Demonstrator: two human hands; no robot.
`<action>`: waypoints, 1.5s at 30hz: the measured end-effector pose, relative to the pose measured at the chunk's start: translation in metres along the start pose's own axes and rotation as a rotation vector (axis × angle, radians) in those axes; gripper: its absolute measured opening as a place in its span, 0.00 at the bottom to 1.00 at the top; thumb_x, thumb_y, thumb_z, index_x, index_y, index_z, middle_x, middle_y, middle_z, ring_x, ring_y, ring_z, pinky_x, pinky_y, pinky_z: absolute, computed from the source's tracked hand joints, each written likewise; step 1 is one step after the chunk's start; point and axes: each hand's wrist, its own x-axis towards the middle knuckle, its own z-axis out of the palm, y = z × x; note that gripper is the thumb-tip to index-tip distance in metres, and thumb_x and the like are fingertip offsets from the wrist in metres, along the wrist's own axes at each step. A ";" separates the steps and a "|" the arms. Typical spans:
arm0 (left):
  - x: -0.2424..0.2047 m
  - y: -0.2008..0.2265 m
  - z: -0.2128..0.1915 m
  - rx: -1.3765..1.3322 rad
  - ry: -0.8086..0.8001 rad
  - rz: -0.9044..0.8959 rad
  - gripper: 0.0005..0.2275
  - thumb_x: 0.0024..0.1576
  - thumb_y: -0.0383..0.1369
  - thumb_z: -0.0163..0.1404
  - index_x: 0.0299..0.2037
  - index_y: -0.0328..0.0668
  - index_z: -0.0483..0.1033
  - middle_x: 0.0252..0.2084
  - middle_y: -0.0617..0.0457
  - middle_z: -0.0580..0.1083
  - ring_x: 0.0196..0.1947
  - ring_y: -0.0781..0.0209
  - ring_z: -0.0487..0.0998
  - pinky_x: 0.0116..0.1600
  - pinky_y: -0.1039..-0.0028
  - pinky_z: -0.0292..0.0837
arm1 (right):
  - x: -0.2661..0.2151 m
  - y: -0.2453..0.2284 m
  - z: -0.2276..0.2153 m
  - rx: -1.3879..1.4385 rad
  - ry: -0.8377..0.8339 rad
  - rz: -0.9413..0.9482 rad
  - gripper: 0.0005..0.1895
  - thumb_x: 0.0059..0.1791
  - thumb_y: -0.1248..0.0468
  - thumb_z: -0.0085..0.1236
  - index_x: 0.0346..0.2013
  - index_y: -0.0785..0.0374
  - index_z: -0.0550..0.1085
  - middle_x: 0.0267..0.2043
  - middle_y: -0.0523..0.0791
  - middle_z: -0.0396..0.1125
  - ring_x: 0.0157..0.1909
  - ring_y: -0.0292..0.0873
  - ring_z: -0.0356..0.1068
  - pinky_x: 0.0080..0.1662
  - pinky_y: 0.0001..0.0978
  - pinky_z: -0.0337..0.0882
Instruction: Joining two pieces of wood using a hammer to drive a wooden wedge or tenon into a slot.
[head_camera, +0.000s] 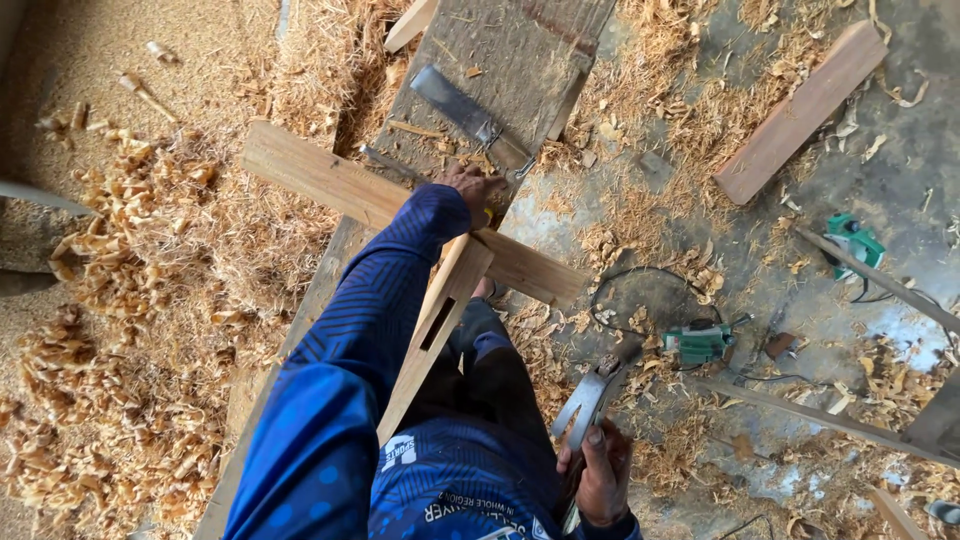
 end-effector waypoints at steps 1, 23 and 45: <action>0.008 -0.005 0.007 -0.001 -0.004 0.004 0.30 0.47 0.32 0.56 0.63 0.63 0.69 0.56 0.46 0.70 0.60 0.44 0.66 0.59 0.55 0.60 | -0.001 0.001 -0.001 -0.001 0.005 0.003 0.29 0.53 0.42 0.48 0.25 0.65 0.71 0.16 0.46 0.64 0.17 0.39 0.65 0.22 0.32 0.67; 0.045 -0.011 -0.003 0.505 0.647 0.276 0.08 0.60 0.34 0.48 0.47 0.45 0.72 0.51 0.49 0.71 0.56 0.48 0.69 0.61 0.59 0.63 | -0.012 0.011 -0.008 0.102 0.085 0.083 0.29 0.52 0.43 0.49 0.26 0.68 0.71 0.17 0.46 0.63 0.17 0.40 0.62 0.21 0.35 0.64; -0.280 0.091 -0.049 -1.485 0.603 0.425 0.18 0.50 0.21 0.66 0.51 0.36 0.77 0.43 0.56 0.75 0.45 0.66 0.75 0.53 0.75 0.70 | 0.012 -0.022 0.026 0.074 -0.267 -0.135 0.09 0.51 0.61 0.59 0.36 0.65 0.74 0.24 0.44 0.68 0.25 0.36 0.67 0.28 0.30 0.68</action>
